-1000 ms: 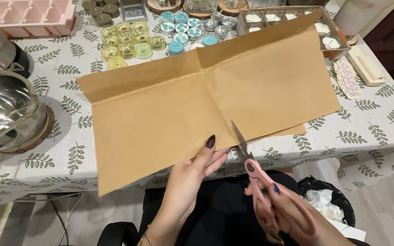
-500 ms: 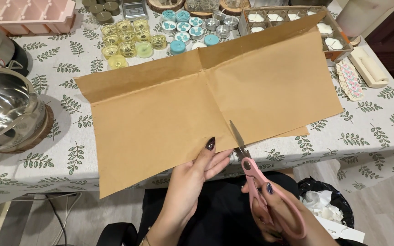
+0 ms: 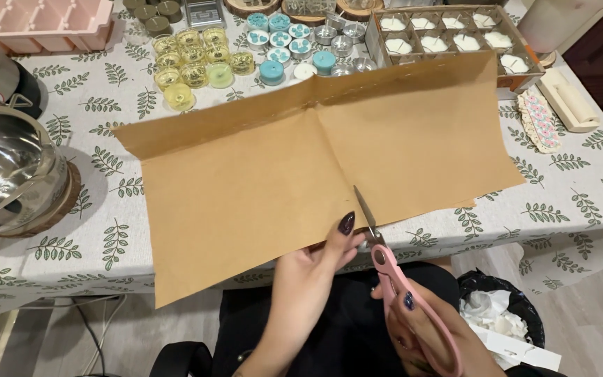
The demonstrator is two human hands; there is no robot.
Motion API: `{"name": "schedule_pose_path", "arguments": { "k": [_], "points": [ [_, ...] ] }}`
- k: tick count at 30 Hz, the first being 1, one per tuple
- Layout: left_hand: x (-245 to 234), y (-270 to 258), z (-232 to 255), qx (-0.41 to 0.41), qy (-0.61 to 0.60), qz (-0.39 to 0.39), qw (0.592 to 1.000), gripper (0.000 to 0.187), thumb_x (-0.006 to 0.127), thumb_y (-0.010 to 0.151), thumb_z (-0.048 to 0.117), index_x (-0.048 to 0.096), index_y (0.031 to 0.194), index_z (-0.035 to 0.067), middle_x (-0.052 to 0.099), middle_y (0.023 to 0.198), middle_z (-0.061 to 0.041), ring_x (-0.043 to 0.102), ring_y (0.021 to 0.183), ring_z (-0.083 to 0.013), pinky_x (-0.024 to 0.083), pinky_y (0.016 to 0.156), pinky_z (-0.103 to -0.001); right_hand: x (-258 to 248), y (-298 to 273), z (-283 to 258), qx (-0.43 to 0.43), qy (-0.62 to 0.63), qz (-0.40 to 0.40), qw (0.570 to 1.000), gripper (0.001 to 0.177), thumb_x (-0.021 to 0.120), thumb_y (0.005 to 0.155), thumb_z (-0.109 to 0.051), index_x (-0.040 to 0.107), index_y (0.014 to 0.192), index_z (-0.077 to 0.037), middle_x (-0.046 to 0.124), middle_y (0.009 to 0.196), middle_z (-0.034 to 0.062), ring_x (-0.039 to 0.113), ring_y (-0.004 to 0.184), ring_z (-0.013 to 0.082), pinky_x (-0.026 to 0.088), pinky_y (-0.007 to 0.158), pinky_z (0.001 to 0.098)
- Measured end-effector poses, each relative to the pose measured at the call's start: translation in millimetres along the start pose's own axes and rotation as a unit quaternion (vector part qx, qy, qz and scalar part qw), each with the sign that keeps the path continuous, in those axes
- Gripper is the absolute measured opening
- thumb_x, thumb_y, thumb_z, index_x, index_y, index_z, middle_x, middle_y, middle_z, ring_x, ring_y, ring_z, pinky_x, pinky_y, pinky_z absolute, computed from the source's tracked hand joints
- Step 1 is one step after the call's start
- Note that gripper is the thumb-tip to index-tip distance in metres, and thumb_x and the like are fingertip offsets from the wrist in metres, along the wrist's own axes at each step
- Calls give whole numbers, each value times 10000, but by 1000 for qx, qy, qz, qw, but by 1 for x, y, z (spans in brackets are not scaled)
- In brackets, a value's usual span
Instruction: Cutting and folding brown craft paper at a workbench.
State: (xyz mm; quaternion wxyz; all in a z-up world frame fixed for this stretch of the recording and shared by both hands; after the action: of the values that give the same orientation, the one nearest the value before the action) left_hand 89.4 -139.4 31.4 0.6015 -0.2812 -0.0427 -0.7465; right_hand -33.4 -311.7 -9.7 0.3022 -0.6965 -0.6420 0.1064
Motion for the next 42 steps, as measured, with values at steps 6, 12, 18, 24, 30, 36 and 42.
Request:
{"name": "schedule_pose_path", "arguments": {
  "k": [6,12,18,24,30,36,42],
  "points": [
    [-6,8,-12,6,-34,24,999,469,677,914,279,665,1231,-66,749,1147,-188,779,1008,-287,646,866,-367,-13,13,15,41,17,4,999,673,499,925,-581,578,1269,-7,496,653,59,425,494,144,298,438,292],
    [-1,2,-1,16,-22,40,999,441,671,923,248,663,1215,-81,741,1142,-183,782,1014,-302,660,865,-382,-49,39,53,0,-89,-17,996,801,487,877,-689,596,1252,11,544,703,24,507,576,121,369,504,249],
    [-6,6,-11,27,-38,23,999,442,608,957,238,614,1262,-82,714,1192,-193,776,1030,-331,658,879,-397,-31,18,41,15,-76,25,997,727,489,855,-629,596,1214,-6,541,631,50,493,486,153,347,437,282],
    [-3,5,-7,5,-25,34,999,454,623,942,245,624,1263,-76,731,1183,-197,781,1026,-336,651,882,-393,-24,-3,31,-23,-89,88,992,644,538,908,-481,584,1338,-5,720,990,105,676,866,155,498,752,288],
    [-1,2,-1,-7,-20,39,999,471,644,926,263,640,1244,-85,742,1161,-199,789,1019,-334,647,878,-389,-39,7,39,-29,-76,67,994,666,522,893,-426,578,1424,-28,690,1191,137,725,1113,166,525,950,300],
    [-3,-2,-2,-36,-9,29,999,487,629,927,280,648,1257,-77,742,1196,-185,788,1040,-319,639,881,-385,-16,12,19,-32,79,-75,994,560,560,1009,-429,609,1293,51,665,892,75,613,739,140,455,605,271],
    [-5,-4,2,-37,-2,19,999,491,626,924,285,639,1266,-67,733,1231,-179,783,1048,-315,639,887,-382,-10,0,13,48,-12,84,995,601,575,962,-503,621,1297,-7,617,833,66,551,681,122,414,575,257]
  ]
}}
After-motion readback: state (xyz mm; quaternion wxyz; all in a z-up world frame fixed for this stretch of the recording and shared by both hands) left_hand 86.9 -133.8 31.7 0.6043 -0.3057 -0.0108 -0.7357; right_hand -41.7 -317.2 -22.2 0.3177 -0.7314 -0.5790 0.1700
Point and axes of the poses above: each hand's wrist, its own y-axis towards the middle knuckle, its own x-axis out of the palm, z = x × y, the point moved 5 cm from there along y, towards the middle knuckle
